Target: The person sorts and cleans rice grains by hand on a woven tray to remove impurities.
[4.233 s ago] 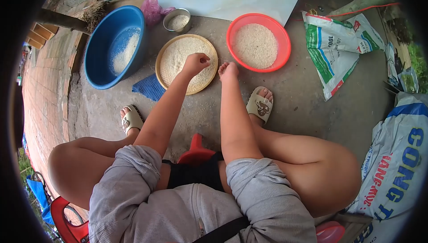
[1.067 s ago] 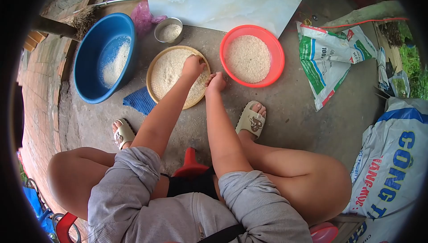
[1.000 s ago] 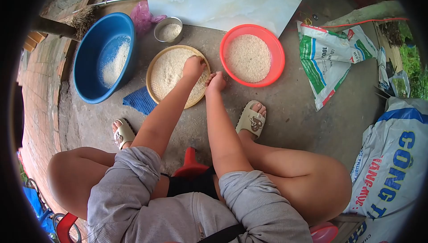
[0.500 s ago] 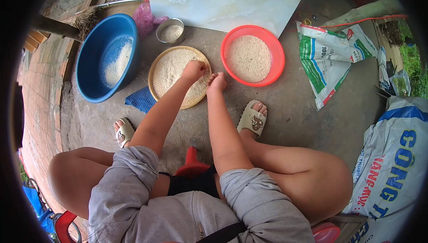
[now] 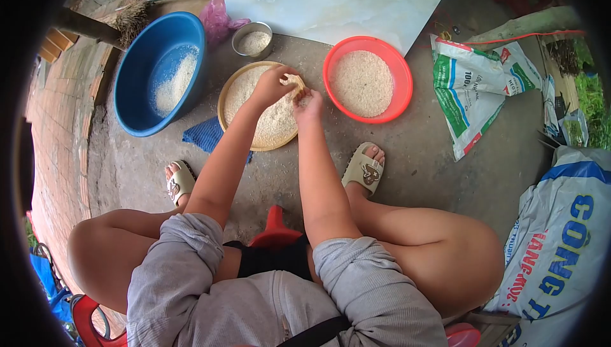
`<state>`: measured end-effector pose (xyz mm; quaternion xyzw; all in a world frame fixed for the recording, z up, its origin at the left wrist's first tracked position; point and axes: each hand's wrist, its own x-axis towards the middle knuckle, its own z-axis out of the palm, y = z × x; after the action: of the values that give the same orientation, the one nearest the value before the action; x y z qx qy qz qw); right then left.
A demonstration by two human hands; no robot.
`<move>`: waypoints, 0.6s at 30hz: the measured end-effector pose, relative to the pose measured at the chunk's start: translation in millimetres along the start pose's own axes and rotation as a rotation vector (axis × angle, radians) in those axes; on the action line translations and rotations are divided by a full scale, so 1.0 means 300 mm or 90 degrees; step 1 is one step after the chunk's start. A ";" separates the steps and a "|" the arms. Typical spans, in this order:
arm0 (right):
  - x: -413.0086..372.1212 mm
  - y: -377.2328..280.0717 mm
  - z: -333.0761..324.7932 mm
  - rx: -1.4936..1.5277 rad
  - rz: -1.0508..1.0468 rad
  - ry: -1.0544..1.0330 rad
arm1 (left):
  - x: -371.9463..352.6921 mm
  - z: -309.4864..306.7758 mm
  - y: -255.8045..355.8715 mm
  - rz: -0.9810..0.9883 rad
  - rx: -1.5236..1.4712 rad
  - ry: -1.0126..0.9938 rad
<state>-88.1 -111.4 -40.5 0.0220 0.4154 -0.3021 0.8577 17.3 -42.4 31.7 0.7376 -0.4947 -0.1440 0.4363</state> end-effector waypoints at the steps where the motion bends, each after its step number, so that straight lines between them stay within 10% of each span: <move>1: 0.013 -0.023 -0.015 -0.024 0.004 0.029 | -0.004 0.003 -0.024 -0.075 0.019 0.013; 18: 0.014 -0.012 -0.125 -0.096 -0.093 0.244 | -0.155 0.220 -0.072 -0.110 0.150 -0.134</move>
<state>-114.2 -105.5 -67.3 -0.0152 0.5930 -0.3221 0.7378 -34.1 -32.9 -33.7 0.8041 -0.4861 -0.1984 0.2788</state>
